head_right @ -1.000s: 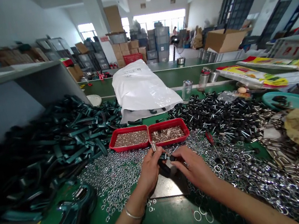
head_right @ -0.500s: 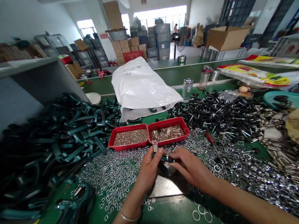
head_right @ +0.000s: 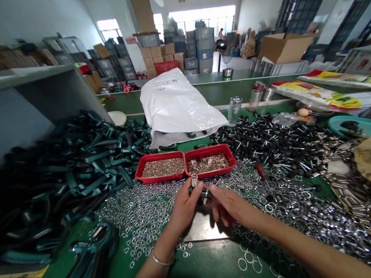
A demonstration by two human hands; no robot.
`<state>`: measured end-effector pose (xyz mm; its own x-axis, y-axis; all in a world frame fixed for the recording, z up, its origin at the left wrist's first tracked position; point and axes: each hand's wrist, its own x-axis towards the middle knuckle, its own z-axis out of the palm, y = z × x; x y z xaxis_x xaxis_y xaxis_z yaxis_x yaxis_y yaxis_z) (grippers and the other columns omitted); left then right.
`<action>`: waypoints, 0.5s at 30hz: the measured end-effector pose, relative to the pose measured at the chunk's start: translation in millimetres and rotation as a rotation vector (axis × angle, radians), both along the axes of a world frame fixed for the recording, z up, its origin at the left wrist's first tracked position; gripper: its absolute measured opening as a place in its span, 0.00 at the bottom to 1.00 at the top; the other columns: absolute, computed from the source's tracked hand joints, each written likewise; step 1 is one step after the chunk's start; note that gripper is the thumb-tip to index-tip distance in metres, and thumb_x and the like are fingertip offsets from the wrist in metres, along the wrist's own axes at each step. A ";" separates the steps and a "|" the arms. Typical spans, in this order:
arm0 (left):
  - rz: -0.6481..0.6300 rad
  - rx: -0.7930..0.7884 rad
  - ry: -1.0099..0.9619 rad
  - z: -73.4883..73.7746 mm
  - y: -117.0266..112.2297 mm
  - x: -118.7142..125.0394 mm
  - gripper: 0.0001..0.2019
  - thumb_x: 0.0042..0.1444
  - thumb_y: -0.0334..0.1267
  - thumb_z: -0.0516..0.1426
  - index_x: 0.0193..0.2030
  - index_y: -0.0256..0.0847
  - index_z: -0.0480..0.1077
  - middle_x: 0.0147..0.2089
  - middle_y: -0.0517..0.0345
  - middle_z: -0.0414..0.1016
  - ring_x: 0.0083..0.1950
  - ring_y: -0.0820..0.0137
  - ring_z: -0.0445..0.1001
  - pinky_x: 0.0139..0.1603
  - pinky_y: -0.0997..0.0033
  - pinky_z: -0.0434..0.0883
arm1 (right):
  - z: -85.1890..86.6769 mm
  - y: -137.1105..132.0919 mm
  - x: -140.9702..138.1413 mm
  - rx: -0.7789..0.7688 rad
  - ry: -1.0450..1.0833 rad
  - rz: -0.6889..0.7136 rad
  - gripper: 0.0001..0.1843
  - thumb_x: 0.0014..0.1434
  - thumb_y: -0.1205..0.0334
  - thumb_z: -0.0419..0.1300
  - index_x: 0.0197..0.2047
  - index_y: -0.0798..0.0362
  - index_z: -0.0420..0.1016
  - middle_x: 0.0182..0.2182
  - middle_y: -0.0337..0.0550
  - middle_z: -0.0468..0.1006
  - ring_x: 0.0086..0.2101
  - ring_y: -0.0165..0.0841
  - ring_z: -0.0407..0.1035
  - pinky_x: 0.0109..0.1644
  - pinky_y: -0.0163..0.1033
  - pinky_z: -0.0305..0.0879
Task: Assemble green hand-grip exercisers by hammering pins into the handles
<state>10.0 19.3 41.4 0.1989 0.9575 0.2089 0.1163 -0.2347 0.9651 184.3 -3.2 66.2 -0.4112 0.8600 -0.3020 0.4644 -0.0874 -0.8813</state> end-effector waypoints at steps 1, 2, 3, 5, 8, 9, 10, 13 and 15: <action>0.004 -0.021 -0.018 -1.0 1.5 -0.5 0.12 0.66 0.47 0.51 0.41 0.40 0.67 0.35 0.61 0.70 0.36 0.71 0.67 0.39 0.72 0.64 | 0.0 0.0 0.0 0.235 -0.120 -0.045 0.31 0.63 0.32 0.45 0.38 0.53 0.69 0.29 0.46 0.75 0.26 0.34 0.69 0.26 0.37 0.63; 0.004 -0.035 -0.028 -1.8 2.6 -0.9 0.12 0.66 0.47 0.51 0.42 0.40 0.67 0.36 0.61 0.70 0.36 0.71 0.67 0.40 0.72 0.64 | -0.4 -0.3 0.0 0.437 -0.212 -0.080 0.28 0.61 0.34 0.51 0.41 0.53 0.70 0.36 0.50 0.76 0.34 0.38 0.71 0.33 0.40 0.66; -0.001 -0.040 -0.028 -2.3 3.1 -1.3 0.12 0.66 0.46 0.51 0.42 0.40 0.67 0.36 0.61 0.70 0.36 0.71 0.67 0.40 0.72 0.65 | -1.1 -0.8 0.3 0.556 -0.261 -0.091 0.26 0.61 0.36 0.54 0.42 0.53 0.70 0.40 0.52 0.75 0.39 0.40 0.70 0.37 0.42 0.66; -0.018 -0.023 -0.011 -1.8 2.2 -1.9 0.12 0.66 0.46 0.52 0.41 0.40 0.68 0.36 0.61 0.70 0.37 0.71 0.67 0.41 0.72 0.64 | -3.2 -1.3 1.8 0.550 -0.248 -0.055 0.24 0.65 0.39 0.50 0.40 0.53 0.69 0.36 0.51 0.74 0.37 0.39 0.70 0.37 0.42 0.66; -0.063 0.019 0.021 0.4 -1.1 -2.3 0.13 0.66 0.48 0.51 0.39 0.40 0.67 0.34 0.62 0.68 0.36 0.71 0.65 0.40 0.72 0.63 | -5.9 -0.2 5.7 0.238 -0.120 0.148 0.34 0.71 0.43 0.30 0.34 0.52 0.69 0.19 0.38 0.68 0.18 0.30 0.61 0.24 0.36 0.61; -0.073 0.022 0.031 0.5 -1.8 -2.1 0.13 0.66 0.48 0.51 0.38 0.40 0.67 0.34 0.62 0.68 0.36 0.71 0.65 0.40 0.72 0.63 | -6.1 0.5 6.7 0.167 -0.085 0.196 0.36 0.71 0.44 0.26 0.33 0.52 0.69 0.17 0.36 0.66 0.15 0.29 0.58 0.20 0.35 0.58; -0.071 0.018 0.038 0.2 -2.0 -1.5 0.13 0.66 0.49 0.51 0.38 0.40 0.66 0.34 0.62 0.68 0.36 0.71 0.65 0.41 0.72 0.63 | -6.1 0.9 7.1 0.150 -0.066 0.205 0.36 0.71 0.43 0.28 0.34 0.53 0.70 0.16 0.36 0.66 0.14 0.28 0.57 0.19 0.34 0.57; -0.036 -0.008 0.061 -2.5 -1.2 1.8 0.12 0.67 0.47 0.50 0.39 0.41 0.66 0.36 0.61 0.68 0.38 0.70 0.66 0.43 0.70 0.64 | -6.1 0.3 5.2 0.388 -0.101 0.016 0.26 0.65 0.38 0.50 0.39 0.54 0.73 0.26 0.43 0.76 0.23 0.30 0.67 0.23 0.33 0.60; -0.013 0.041 0.063 -4.2 -0.9 4.7 0.11 0.67 0.45 0.49 0.41 0.41 0.65 0.40 0.58 0.68 0.42 0.68 0.67 0.47 0.69 0.64 | -7.2 -1.3 2.9 0.527 -0.132 -0.095 0.27 0.62 0.37 0.53 0.36 0.55 0.76 0.25 0.42 0.77 0.25 0.31 0.67 0.22 0.32 0.60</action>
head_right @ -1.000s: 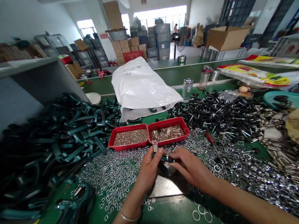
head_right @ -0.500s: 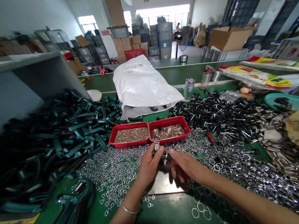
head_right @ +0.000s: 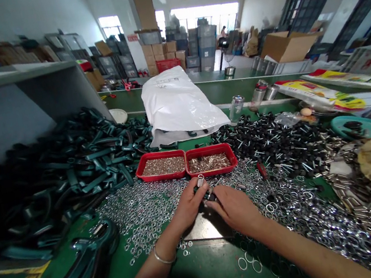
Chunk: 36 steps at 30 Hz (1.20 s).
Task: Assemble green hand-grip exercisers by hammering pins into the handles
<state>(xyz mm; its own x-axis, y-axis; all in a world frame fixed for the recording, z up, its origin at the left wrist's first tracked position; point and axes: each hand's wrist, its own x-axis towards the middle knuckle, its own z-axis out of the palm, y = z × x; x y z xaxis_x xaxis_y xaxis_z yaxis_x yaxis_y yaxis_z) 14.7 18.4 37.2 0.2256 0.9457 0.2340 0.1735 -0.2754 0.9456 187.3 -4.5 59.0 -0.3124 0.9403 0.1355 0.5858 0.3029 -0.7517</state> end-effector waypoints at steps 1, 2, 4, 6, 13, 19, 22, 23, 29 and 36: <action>-0.001 0.052 0.005 -0.5 -0.1 1.3 0.10 0.68 0.44 0.49 0.42 0.41 0.65 0.42 0.57 0.67 0.45 0.68 0.67 0.50 0.68 0.64 | -0.7 -0.7 -0.8 -0.008 0.009 0.006 0.30 0.64 0.37 0.49 0.33 0.55 0.76 0.21 0.39 0.75 0.21 0.30 0.65 0.20 0.32 0.58; -0.004 0.110 0.014 -0.9 -0.3 2.4 0.09 0.68 0.42 0.49 0.44 0.41 0.65 0.45 0.55 0.66 0.48 0.67 0.66 0.53 0.67 0.63 | -1.3 -1.1 -1.1 -0.069 0.023 0.048 0.34 0.67 0.38 0.42 0.30 0.55 0.76 0.15 0.36 0.70 0.17 0.29 0.60 0.17 0.32 0.56; -0.012 0.192 0.038 -1.9 -0.7 3.6 0.08 0.68 0.41 0.49 0.46 0.41 0.64 0.47 0.53 0.65 0.51 0.67 0.65 0.56 0.66 0.62 | -1.3 -1.4 -0.6 -0.218 0.024 0.151 0.39 0.70 0.41 0.32 0.28 0.54 0.74 0.11 0.33 0.64 0.13 0.28 0.54 0.15 0.32 0.54; 0.010 0.185 0.053 -3.1 -0.9 3.7 0.08 0.68 0.41 0.49 0.45 0.41 0.64 0.46 0.54 0.65 0.49 0.67 0.65 0.55 0.66 0.63 | 0.0 -1.9 0.5 -0.217 -0.033 0.151 0.33 0.70 0.41 0.37 0.32 0.54 0.73 0.18 0.39 0.71 0.17 0.29 0.62 0.21 0.33 0.60; -0.018 0.211 0.103 4.0 -3.5 0.9 0.09 0.69 0.42 0.48 0.43 0.41 0.63 0.45 0.54 0.65 0.49 0.67 0.65 0.55 0.66 0.63 | -4.1 -7.9 2.8 -0.524 0.147 0.203 0.33 0.69 0.38 0.30 0.34 0.51 0.66 0.19 0.34 0.62 0.17 0.28 0.55 0.21 0.34 0.57; 0.046 0.144 0.109 7.7 -5.3 -0.4 0.10 0.69 0.43 0.46 0.44 0.41 0.63 0.45 0.54 0.66 0.48 0.67 0.65 0.54 0.66 0.64 | -5.3 -13.0 -3.0 -0.520 0.385 0.088 0.21 0.62 0.39 0.56 0.35 0.51 0.66 0.24 0.35 0.67 0.20 0.26 0.57 0.23 0.32 0.56; 0.029 0.179 0.145 7.3 -9.3 -0.5 0.09 0.69 0.43 0.47 0.45 0.40 0.63 0.46 0.53 0.66 0.49 0.66 0.65 0.56 0.66 0.63 | -4.6 -17.7 -5.5 -0.743 0.459 0.185 0.30 0.68 0.36 0.38 0.31 0.50 0.65 0.17 0.30 0.58 0.15 0.26 0.50 0.19 0.33 0.54; 0.016 0.184 0.151 6.0 -11.1 0.2 0.09 0.69 0.43 0.48 0.45 0.40 0.63 0.46 0.52 0.66 0.50 0.66 0.66 0.56 0.66 0.63 | -4.6 -19.0 -5.1 -0.778 0.465 0.212 0.32 0.68 0.37 0.34 0.32 0.51 0.66 0.16 0.31 0.59 0.14 0.26 0.51 0.19 0.34 0.56; 0.204 -0.020 0.134 -10.5 -26.9 11.9 0.12 0.69 0.46 0.46 0.44 0.41 0.63 0.43 0.53 0.68 0.46 0.65 0.67 0.52 0.63 0.64 | -7.5 -27.2 -3.1 -0.226 0.425 -0.050 0.19 0.57 0.45 0.64 0.41 0.51 0.69 0.39 0.44 0.74 0.35 0.34 0.70 0.39 0.40 0.70; 0.006 0.173 0.337 5.8 -40.0 -1.0 0.10 0.69 0.42 0.46 0.46 0.40 0.63 0.48 0.50 0.66 0.51 0.65 0.66 0.56 0.62 0.65 | -3.6 -52.8 -1.7 -0.676 0.628 0.112 0.18 0.67 0.44 0.51 0.41 0.52 0.65 0.29 0.40 0.73 0.22 0.28 0.65 0.27 0.36 0.67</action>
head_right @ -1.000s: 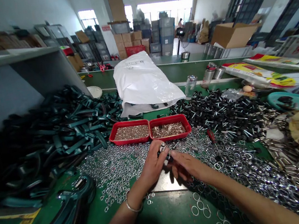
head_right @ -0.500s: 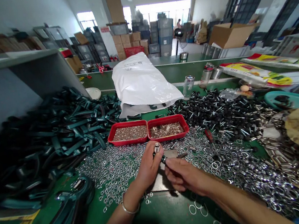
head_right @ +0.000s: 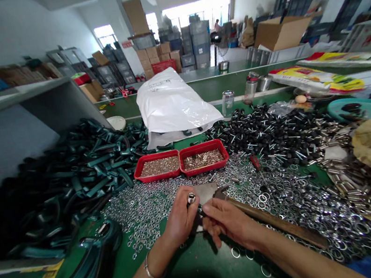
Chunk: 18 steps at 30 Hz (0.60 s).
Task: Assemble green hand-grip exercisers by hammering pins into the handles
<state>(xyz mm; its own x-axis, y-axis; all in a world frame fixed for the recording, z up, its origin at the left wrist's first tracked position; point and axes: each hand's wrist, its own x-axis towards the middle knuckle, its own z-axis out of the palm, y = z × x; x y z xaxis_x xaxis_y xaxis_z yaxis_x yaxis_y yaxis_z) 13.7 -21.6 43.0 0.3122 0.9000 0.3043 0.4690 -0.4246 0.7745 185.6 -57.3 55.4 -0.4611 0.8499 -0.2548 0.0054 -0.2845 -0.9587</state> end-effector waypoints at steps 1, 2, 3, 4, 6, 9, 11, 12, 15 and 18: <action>-0.042 -0.032 0.049 -0.4 2.0 -2.8 0.10 0.69 0.42 0.46 0.45 0.40 0.63 0.47 0.51 0.66 0.50 0.65 0.66 0.56 0.62 0.65 | -2.9 -12.6 3.5 0.153 -0.128 -0.012 0.16 0.67 0.47 0.52 0.45 0.52 0.67 0.33 0.43 0.75 0.27 0.31 0.70 0.33 0.40 0.71; -0.083 -0.065 0.106 -2.8 4.8 -4.7 0.10 0.69 0.43 0.46 0.44 0.40 0.64 0.46 0.52 0.66 0.49 0.65 0.67 0.55 0.62 0.66 | -8.8 -28.0 7.9 0.343 -0.268 -0.008 0.15 0.67 0.50 0.54 0.49 0.51 0.68 0.39 0.47 0.77 0.35 0.36 0.73 0.40 0.45 0.73; -0.124 -0.092 0.170 -6.9 8.1 -5.6 0.10 0.68 0.43 0.46 0.43 0.41 0.64 0.46 0.52 0.67 0.49 0.65 0.67 0.55 0.62 0.66 | -17.8 -45.2 13.1 0.555 -0.407 -0.003 0.16 0.65 0.53 0.57 0.54 0.49 0.67 0.46 0.50 0.77 0.43 0.40 0.73 0.49 0.49 0.71; -0.158 -0.106 0.239 -12.0 11.4 -5.2 0.10 0.67 0.42 0.48 0.41 0.41 0.65 0.45 0.53 0.67 0.48 0.64 0.67 0.55 0.61 0.66 | -29.5 -62.8 18.8 0.752 -0.507 0.079 0.19 0.64 0.57 0.59 0.57 0.46 0.67 0.52 0.50 0.76 0.50 0.43 0.70 0.54 0.52 0.68; -0.181 -0.098 0.378 -21.5 17.3 -0.3 0.08 0.65 0.41 0.52 0.38 0.41 0.67 0.43 0.52 0.68 0.49 0.62 0.68 0.56 0.59 0.65 | -56.2 -92.6 31.7 1.103 -0.588 0.222 0.20 0.63 0.61 0.60 0.58 0.42 0.68 0.49 0.44 0.80 0.47 0.39 0.73 0.52 0.46 0.71; -0.111 -0.023 0.489 -21.7 27.5 13.4 0.07 0.61 0.41 0.57 0.40 0.40 0.69 0.44 0.51 0.69 0.50 0.59 0.68 0.56 0.55 0.64 | -82.7 -105.0 52.2 1.335 -0.698 0.312 0.18 0.65 0.67 0.56 0.56 0.44 0.70 0.44 0.37 0.83 0.46 0.35 0.74 0.55 0.43 0.70; -0.077 0.059 0.485 -9.3 41.8 23.1 0.08 0.62 0.41 0.56 0.42 0.40 0.71 0.45 0.51 0.69 0.50 0.60 0.68 0.55 0.56 0.65 | -82.9 -89.5 65.2 1.329 -0.811 0.293 0.17 0.64 0.71 0.54 0.53 0.45 0.72 0.49 0.39 0.81 0.50 0.38 0.72 0.61 0.51 0.64; -0.063 0.100 0.487 -0.7 52.6 27.4 0.08 0.63 0.41 0.55 0.43 0.40 0.71 0.45 0.51 0.70 0.50 0.61 0.69 0.55 0.58 0.65 | -78.9 -77.3 70.9 1.310 -0.869 0.264 0.16 0.64 0.72 0.53 0.51 0.46 0.73 0.51 0.40 0.79 0.51 0.40 0.71 0.62 0.55 0.61; -0.009 0.133 0.653 24.4 96.5 36.7 0.10 0.66 0.37 0.51 0.44 0.39 0.73 0.47 0.49 0.71 0.52 0.63 0.70 0.56 0.61 0.65 | -60.8 -39.9 81.3 1.269 -0.956 0.244 0.13 0.64 0.73 0.54 0.45 0.48 0.74 0.51 0.42 0.79 0.52 0.41 0.68 0.62 0.57 0.59; 0.027 0.052 0.851 35.9 140.7 40.3 0.08 0.64 0.34 0.54 0.43 0.35 0.74 0.47 0.44 0.73 0.53 0.60 0.72 0.56 0.61 0.67 | -45.8 -19.0 83.2 1.227 -0.917 0.277 0.08 0.65 0.68 0.57 0.42 0.47 0.74 0.47 0.39 0.79 0.51 0.39 0.68 0.61 0.54 0.60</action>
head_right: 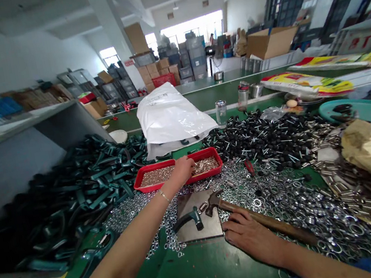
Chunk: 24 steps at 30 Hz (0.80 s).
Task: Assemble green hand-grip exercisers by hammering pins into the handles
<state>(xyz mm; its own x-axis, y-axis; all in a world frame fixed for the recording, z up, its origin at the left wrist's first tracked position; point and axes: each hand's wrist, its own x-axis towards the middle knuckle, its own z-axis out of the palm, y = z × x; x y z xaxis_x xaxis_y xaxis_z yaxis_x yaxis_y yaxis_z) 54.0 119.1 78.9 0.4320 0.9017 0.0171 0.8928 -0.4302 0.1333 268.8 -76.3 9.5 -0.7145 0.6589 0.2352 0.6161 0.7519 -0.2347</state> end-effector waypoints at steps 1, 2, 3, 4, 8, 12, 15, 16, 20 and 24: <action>0.009 -0.026 0.030 -0.1 11.2 0.3 0.07 0.63 0.34 0.56 0.44 0.34 0.74 0.47 0.44 0.74 0.52 0.60 0.72 0.54 0.60 0.68 | 3.4 3.2 1.2 -0.009 0.025 -0.017 0.07 0.66 0.67 0.57 0.42 0.46 0.74 0.47 0.40 0.79 0.50 0.39 0.68 0.59 0.52 0.62; 0.012 -0.050 0.049 -1.9 20.1 0.2 0.08 0.62 0.36 0.58 0.45 0.34 0.74 0.48 0.45 0.74 0.51 0.61 0.73 0.53 0.60 0.70 | 6.1 5.4 3.6 -0.008 0.049 -0.054 0.07 0.66 0.66 0.56 0.44 0.46 0.74 0.49 0.40 0.78 0.51 0.39 0.68 0.58 0.51 0.63; 0.012 -0.074 0.072 -5.0 26.7 0.1 0.11 0.62 0.38 0.59 0.47 0.35 0.73 0.49 0.46 0.74 0.50 0.62 0.74 0.51 0.60 0.72 | 7.9 7.2 7.4 0.003 0.067 -0.107 0.09 0.67 0.64 0.56 0.47 0.45 0.74 0.51 0.42 0.77 0.51 0.40 0.67 0.56 0.51 0.64; 0.011 -0.096 0.094 -8.8 31.3 -0.3 0.13 0.62 0.41 0.59 0.50 0.36 0.71 0.50 0.48 0.73 0.50 0.63 0.74 0.50 0.59 0.73 | 8.8 9.0 12.5 0.021 0.072 -0.168 0.11 0.67 0.63 0.55 0.51 0.45 0.73 0.52 0.44 0.76 0.50 0.40 0.67 0.54 0.50 0.65; 0.007 -0.138 0.148 -24.2 37.7 -2.9 0.13 0.63 0.39 0.58 0.51 0.34 0.71 0.51 0.45 0.74 0.49 0.62 0.75 0.50 0.58 0.74 | 3.2 18.7 34.2 0.076 -0.027 -0.330 0.14 0.67 0.59 0.54 0.53 0.51 0.72 0.44 0.51 0.77 0.41 0.42 0.70 0.45 0.49 0.67; 0.002 -0.126 0.133 -31.3 38.5 -2.9 0.10 0.61 0.26 0.56 0.47 0.28 0.74 0.49 0.33 0.76 0.51 0.54 0.76 0.52 0.58 0.72 | -4.5 32.1 36.2 -0.025 -0.112 -0.353 0.11 0.65 0.60 0.54 0.45 0.55 0.74 0.36 0.51 0.76 0.36 0.42 0.72 0.39 0.45 0.67; -0.003 -0.136 0.105 -31.6 39.4 0.4 0.09 0.60 0.24 0.55 0.44 0.30 0.75 0.46 0.38 0.78 0.49 0.58 0.78 0.51 0.60 0.73 | 3.7 47.8 29.1 -0.234 -0.111 -0.405 0.11 0.65 0.58 0.54 0.43 0.55 0.73 0.35 0.50 0.77 0.34 0.41 0.73 0.37 0.43 0.66; -0.002 -0.138 0.091 -30.8 39.5 1.0 0.08 0.59 0.24 0.55 0.42 0.31 0.76 0.44 0.39 0.79 0.48 0.59 0.78 0.50 0.61 0.73 | 9.2 53.6 27.4 -0.346 -0.085 -0.409 0.11 0.64 0.57 0.54 0.41 0.54 0.73 0.33 0.49 0.78 0.32 0.40 0.73 0.36 0.42 0.65; 0.019 -0.082 -0.020 -22.2 34.4 -6.0 0.08 0.58 0.21 0.54 0.38 0.30 0.75 0.42 0.37 0.78 0.47 0.57 0.78 0.49 0.61 0.72 | 31.0 64.4 27.2 -0.682 0.158 -0.389 0.10 0.62 0.54 0.56 0.33 0.51 0.68 0.26 0.41 0.75 0.28 0.36 0.70 0.32 0.39 0.62; 0.033 0.015 -0.208 -7.6 0.7 -12.9 0.09 0.63 0.27 0.52 0.46 0.34 0.72 0.48 0.42 0.76 0.51 0.61 0.75 0.53 0.61 0.70 | 30.4 41.5 22.9 -0.802 0.471 -0.480 0.11 0.61 0.51 0.56 0.38 0.49 0.64 0.26 0.36 0.70 0.25 0.32 0.66 0.26 0.37 0.62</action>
<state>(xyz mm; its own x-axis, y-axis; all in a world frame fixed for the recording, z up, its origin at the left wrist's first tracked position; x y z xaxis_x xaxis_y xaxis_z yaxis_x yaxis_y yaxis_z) 41.2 119.8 71.3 0.3877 0.9144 0.1163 0.8605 -0.4043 0.3101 291.6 -34.8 39.9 -0.2865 0.9349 -0.2096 0.5250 -0.0298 -0.8506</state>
